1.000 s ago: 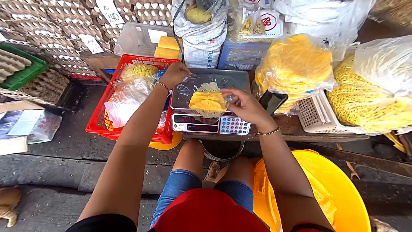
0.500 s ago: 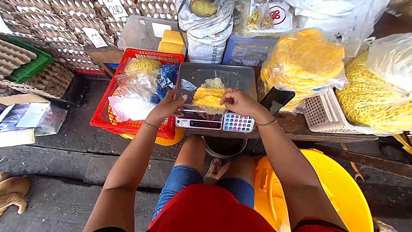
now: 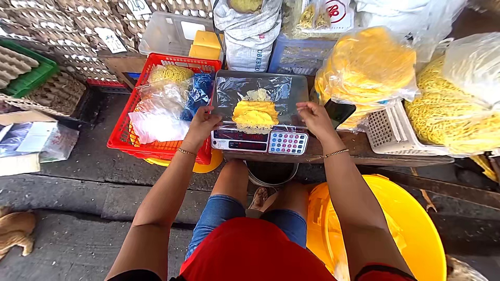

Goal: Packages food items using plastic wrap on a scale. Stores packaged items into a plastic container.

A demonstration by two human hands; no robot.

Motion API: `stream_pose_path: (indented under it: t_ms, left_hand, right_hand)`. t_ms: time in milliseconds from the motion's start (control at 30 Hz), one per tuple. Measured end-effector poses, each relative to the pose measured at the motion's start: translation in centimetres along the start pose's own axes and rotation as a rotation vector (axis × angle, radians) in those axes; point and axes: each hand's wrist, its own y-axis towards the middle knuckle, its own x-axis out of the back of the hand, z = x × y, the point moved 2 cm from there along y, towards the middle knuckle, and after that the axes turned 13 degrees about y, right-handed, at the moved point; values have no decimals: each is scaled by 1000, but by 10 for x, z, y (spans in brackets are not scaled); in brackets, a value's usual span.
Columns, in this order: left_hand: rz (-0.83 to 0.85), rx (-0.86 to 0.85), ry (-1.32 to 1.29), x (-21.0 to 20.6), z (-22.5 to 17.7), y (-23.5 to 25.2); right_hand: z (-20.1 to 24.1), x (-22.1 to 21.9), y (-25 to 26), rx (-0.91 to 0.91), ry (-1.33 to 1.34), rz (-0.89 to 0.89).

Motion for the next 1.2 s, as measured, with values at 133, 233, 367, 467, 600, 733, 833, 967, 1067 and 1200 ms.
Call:
stream_pose_path:
  t_ms: [133, 233, 367, 467, 600, 733, 833, 967, 1067, 1200]
  left_hand:
    - [49, 108, 71, -4, -27, 27]
    - [129, 150, 192, -7, -32, 50]
    - [218, 148, 316, -8, -34, 60]
    - [282, 173, 368, -7, -34, 56]
    - [349, 130, 375, -7, -37, 54]
    - [377, 84, 134, -19, -39, 51]
    - [382, 68, 47, -29, -37, 55]
    - [386, 45, 8, -35, -41, 58]
    - [407, 32, 4, -41, -47, 61]
    - [432, 81, -4, -44, -49, 65]
  right_hand:
    - [4, -16, 45, -159, -81, 28]
    - [11, -23, 61, -171, -56, 77]
    - [16, -21, 57, -223, 146, 149]
    - [14, -21, 53, -237, -77, 225]
    - [12, -24, 53, -181, -120, 325]
    - [18, -30, 50, -196, 216, 354]
    - [17, -38, 52, -195, 446, 358]
    - [20, -45, 53, -279, 559, 340]
    - [23, -55, 54, -321, 568, 332]
    - [22, -60, 57, -324, 564, 332]
